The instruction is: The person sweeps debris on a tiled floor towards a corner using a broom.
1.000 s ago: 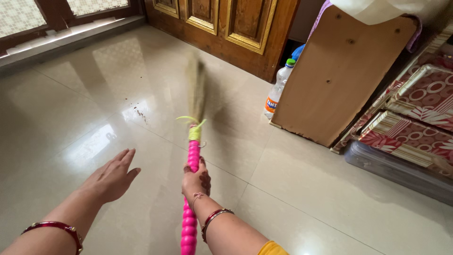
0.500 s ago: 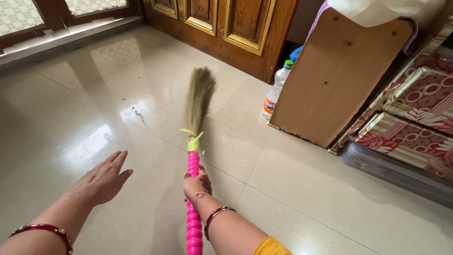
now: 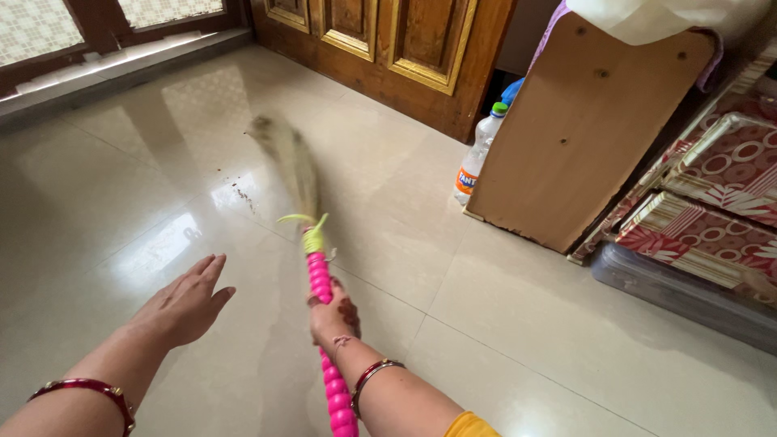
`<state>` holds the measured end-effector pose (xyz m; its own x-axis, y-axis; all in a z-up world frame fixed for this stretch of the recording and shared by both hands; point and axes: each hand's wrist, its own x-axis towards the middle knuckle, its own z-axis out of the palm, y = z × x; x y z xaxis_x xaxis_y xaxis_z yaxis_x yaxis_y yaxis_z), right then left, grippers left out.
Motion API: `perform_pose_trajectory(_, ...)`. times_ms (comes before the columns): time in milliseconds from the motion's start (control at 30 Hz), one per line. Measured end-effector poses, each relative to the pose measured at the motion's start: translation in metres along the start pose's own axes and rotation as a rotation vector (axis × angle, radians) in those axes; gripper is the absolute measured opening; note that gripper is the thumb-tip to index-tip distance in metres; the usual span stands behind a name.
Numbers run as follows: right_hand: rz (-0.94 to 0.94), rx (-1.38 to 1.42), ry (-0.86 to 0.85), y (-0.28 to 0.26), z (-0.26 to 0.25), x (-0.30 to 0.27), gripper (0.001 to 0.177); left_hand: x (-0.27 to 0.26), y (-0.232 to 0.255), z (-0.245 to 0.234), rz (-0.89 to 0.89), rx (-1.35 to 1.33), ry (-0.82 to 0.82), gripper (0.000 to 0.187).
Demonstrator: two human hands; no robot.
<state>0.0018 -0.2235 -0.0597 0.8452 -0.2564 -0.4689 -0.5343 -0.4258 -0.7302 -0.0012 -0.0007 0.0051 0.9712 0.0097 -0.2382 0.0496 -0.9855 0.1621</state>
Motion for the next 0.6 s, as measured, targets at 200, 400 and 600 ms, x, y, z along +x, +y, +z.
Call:
perform_pose_trajectory(200, 0.015, 0.028, 0.243, 0.011, -0.005, 0.021, 0.049, -0.003, -0.003, -0.004, -0.031, -0.015, -0.021, 0.070)
perform_pose_trajectory(400, 0.184, 0.178, 0.133, 0.010, -0.028, 0.003, 0.045, -0.001, -0.008, 0.004, -0.001, 0.015, -0.004, 0.071)
perform_pose_trajectory(600, 0.102, 0.076, 0.076, 0.021, -0.010, 0.014, 0.048, 0.002, -0.005, 0.006, -0.011, -0.033, -0.009, 0.072)
